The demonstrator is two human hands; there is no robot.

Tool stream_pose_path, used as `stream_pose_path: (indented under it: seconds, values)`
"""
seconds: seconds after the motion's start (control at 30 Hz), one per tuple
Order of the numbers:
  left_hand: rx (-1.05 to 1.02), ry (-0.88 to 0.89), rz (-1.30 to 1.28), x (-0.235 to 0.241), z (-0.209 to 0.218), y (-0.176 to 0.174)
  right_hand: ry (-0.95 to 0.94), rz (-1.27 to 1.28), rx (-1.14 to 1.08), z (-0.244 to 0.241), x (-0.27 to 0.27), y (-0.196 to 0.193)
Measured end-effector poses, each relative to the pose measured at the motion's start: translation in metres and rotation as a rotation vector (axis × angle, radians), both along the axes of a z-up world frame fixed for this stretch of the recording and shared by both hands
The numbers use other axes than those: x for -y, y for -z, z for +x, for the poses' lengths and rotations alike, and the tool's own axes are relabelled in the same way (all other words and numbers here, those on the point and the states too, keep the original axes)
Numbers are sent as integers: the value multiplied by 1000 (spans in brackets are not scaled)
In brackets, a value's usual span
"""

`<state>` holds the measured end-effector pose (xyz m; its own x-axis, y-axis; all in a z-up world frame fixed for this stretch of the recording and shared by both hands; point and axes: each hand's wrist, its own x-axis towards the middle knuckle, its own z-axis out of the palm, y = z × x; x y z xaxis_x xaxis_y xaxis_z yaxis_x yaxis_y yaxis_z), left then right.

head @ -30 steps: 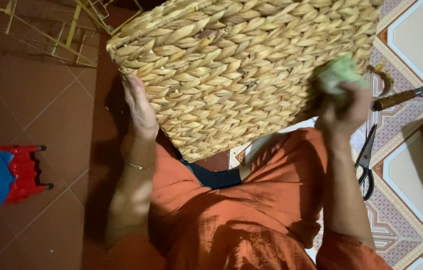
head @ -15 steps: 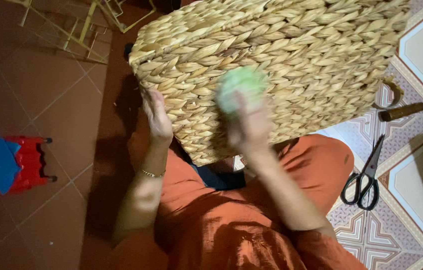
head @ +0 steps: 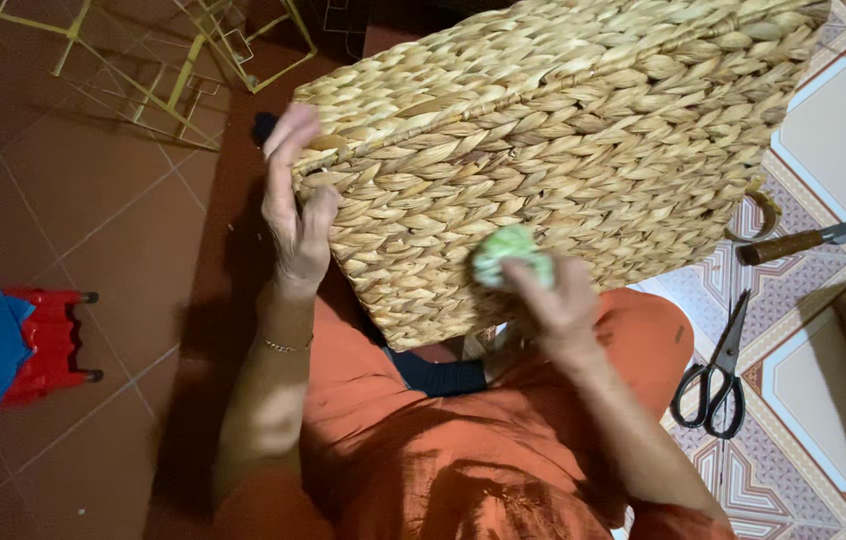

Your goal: The person wipes the exterior and interior surfaces of a woven basket using a green cloth. They rotate the basket to access different sides and continue wiping until the end of the clip.

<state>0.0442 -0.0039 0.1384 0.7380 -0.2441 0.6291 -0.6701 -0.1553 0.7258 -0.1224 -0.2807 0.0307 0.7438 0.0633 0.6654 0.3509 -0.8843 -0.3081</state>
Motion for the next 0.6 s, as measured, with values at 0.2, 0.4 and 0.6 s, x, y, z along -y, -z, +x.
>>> stream_pose_path:
  seconds: [0.2, 0.4, 0.6]
  values:
    - [4, -93, -28, 6, 2, 9, 388, 338, 61, 2, 96, 12]
    - [79, -105, -18, 5, 11, 9, 414, 667, 156, 68, 102, -17]
    - [31, -119, -60, 8, 3, 13, 253, 411, 163, 86, -22, -52]
